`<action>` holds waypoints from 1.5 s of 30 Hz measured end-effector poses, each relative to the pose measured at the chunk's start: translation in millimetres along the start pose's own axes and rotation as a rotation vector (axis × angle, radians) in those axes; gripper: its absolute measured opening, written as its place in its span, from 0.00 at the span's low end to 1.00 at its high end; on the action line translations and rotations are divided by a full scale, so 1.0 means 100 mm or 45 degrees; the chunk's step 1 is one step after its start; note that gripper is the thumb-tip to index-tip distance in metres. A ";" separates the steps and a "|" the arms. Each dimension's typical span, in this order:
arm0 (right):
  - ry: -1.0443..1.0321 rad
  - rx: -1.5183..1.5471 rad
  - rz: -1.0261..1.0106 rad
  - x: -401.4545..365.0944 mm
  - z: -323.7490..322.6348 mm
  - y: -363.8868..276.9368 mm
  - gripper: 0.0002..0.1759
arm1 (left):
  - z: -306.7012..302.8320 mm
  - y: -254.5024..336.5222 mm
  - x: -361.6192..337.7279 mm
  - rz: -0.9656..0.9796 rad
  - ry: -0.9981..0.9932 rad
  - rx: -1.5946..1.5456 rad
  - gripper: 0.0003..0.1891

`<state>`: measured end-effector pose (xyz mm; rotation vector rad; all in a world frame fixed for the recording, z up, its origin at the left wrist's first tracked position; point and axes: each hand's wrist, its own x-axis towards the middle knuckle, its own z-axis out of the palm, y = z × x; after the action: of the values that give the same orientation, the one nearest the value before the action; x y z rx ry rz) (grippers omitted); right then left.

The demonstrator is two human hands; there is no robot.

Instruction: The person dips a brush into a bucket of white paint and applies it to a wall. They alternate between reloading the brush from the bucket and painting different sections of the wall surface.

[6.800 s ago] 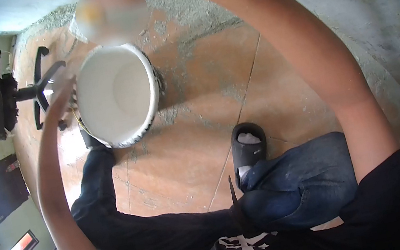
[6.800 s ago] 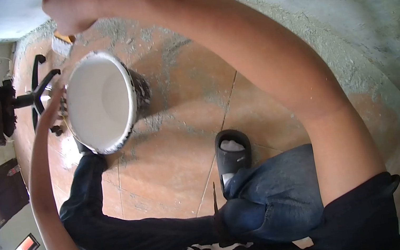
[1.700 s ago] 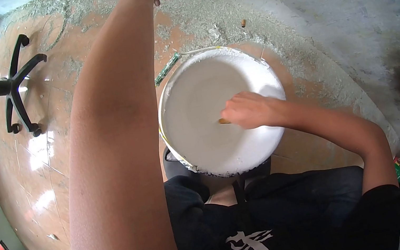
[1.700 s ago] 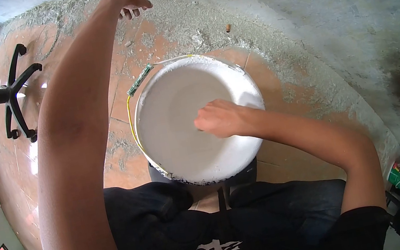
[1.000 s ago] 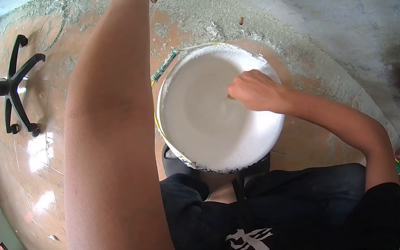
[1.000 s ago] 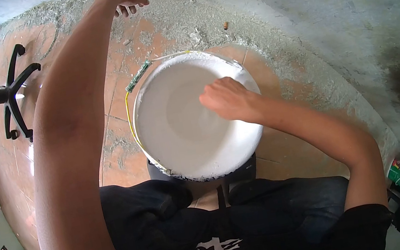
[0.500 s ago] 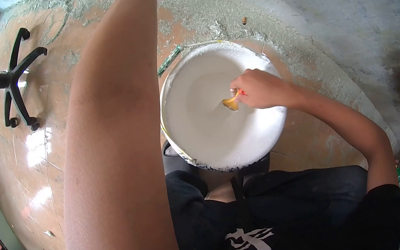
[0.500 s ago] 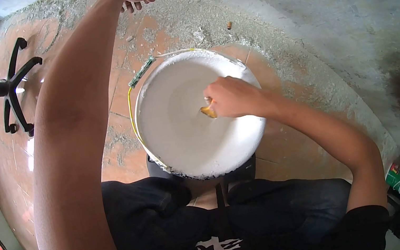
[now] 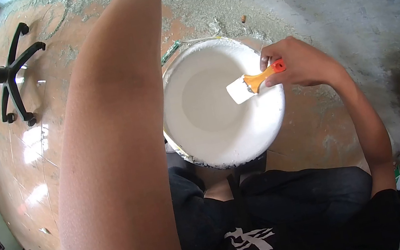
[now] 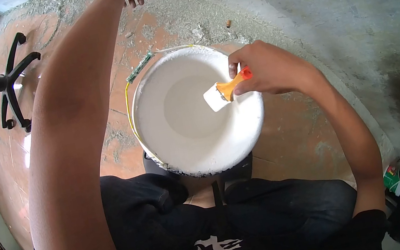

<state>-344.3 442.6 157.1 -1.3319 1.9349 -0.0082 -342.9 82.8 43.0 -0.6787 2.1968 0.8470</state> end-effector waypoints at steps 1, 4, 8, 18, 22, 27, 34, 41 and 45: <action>0.032 0.030 0.004 -0.03 -0.04 0.01 0.17 | -0.01 0.01 0.01 0.004 -0.045 -0.006 0.18; 0.104 0.029 0.033 -0.14 -0.15 0.03 0.16 | 0.10 0.18 -0.18 0.013 0.162 0.153 0.18; 0.096 0.123 0.008 -0.25 -0.27 0.09 0.15 | 0.11 0.33 -0.34 -0.147 0.154 0.151 0.19; -0.020 0.256 0.206 -0.27 -0.25 0.13 0.11 | 0.10 0.34 -0.23 -0.061 0.158 0.138 0.22; -0.116 0.398 0.209 -0.19 -0.17 0.22 0.12 | 0.11 0.39 -0.33 -0.064 0.204 0.153 0.22; -0.169 0.481 0.172 -0.12 -0.16 0.45 0.12 | 0.08 0.24 -0.25 0.014 0.171 0.150 0.21; -0.231 0.662 0.126 -0.06 -0.18 0.83 0.11 | 0.11 0.33 -0.39 -0.139 0.195 0.144 0.20; -0.323 1.107 0.061 0.00 0.10 1.44 0.19 | 0.12 0.29 -0.42 -0.104 0.216 0.131 0.18; -0.351 1.374 0.034 0.03 0.26 1.67 0.18 | 0.10 0.29 -0.38 -0.078 0.178 0.163 0.18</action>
<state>-462.1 525.9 68.8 -0.5292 1.3378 -0.7115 -333.6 117.0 76.2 -0.7581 2.3187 0.6385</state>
